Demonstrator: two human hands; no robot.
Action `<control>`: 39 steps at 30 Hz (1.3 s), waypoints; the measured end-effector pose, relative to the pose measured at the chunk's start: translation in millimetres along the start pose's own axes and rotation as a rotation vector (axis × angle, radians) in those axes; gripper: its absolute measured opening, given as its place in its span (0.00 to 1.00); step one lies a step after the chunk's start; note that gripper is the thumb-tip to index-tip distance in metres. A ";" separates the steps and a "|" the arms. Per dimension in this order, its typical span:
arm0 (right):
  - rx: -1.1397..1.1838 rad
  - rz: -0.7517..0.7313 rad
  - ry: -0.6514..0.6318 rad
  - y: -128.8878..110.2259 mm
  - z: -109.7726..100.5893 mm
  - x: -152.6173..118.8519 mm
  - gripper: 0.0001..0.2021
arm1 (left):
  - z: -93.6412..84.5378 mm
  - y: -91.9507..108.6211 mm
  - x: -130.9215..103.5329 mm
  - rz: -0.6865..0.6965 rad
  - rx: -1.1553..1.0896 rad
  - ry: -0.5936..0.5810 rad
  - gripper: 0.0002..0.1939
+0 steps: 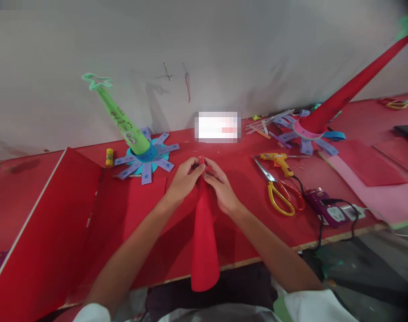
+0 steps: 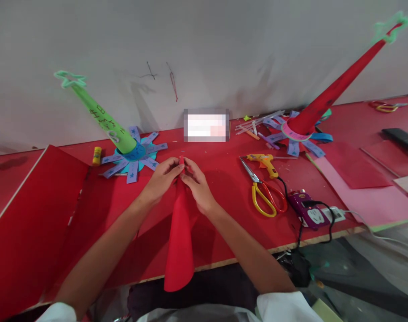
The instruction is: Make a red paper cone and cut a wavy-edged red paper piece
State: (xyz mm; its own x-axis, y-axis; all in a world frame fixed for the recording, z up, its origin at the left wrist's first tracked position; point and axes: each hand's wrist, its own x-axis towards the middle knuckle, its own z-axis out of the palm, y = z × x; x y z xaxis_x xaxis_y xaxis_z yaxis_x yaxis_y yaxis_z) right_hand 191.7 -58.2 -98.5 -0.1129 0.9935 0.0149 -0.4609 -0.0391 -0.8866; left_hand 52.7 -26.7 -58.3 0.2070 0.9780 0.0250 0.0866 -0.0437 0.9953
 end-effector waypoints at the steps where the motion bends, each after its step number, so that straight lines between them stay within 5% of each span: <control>1: 0.012 0.017 -0.038 0.0 1.0 -0.8 0.28 | -1.0 1.7 -0.2 -0.017 -0.014 0.001 0.10; 5: 0.007 0.073 -0.203 0.6 4.6 -4.7 0.39 | -7.4 10.3 -0.8 -0.066 -0.074 0.025 0.11; 9: -0.035 0.067 -0.257 0.8 5.7 -8.2 0.40 | -12.4 13.6 -0.2 -0.069 -0.060 0.018 0.12; 39: -0.127 0.002 -0.182 1.5 8.7 -8.5 0.39 | -17.9 10.7 1.5 0.033 0.312 -0.019 0.19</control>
State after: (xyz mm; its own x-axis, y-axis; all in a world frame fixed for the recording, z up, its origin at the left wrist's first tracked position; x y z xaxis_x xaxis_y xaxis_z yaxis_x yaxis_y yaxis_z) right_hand 184.3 -67.6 -95.9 -0.2756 0.9574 0.0861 -0.3472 -0.0156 -0.9377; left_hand 36.5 -22.1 -45.9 0.2323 0.9712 0.0526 0.3738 -0.1391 0.9170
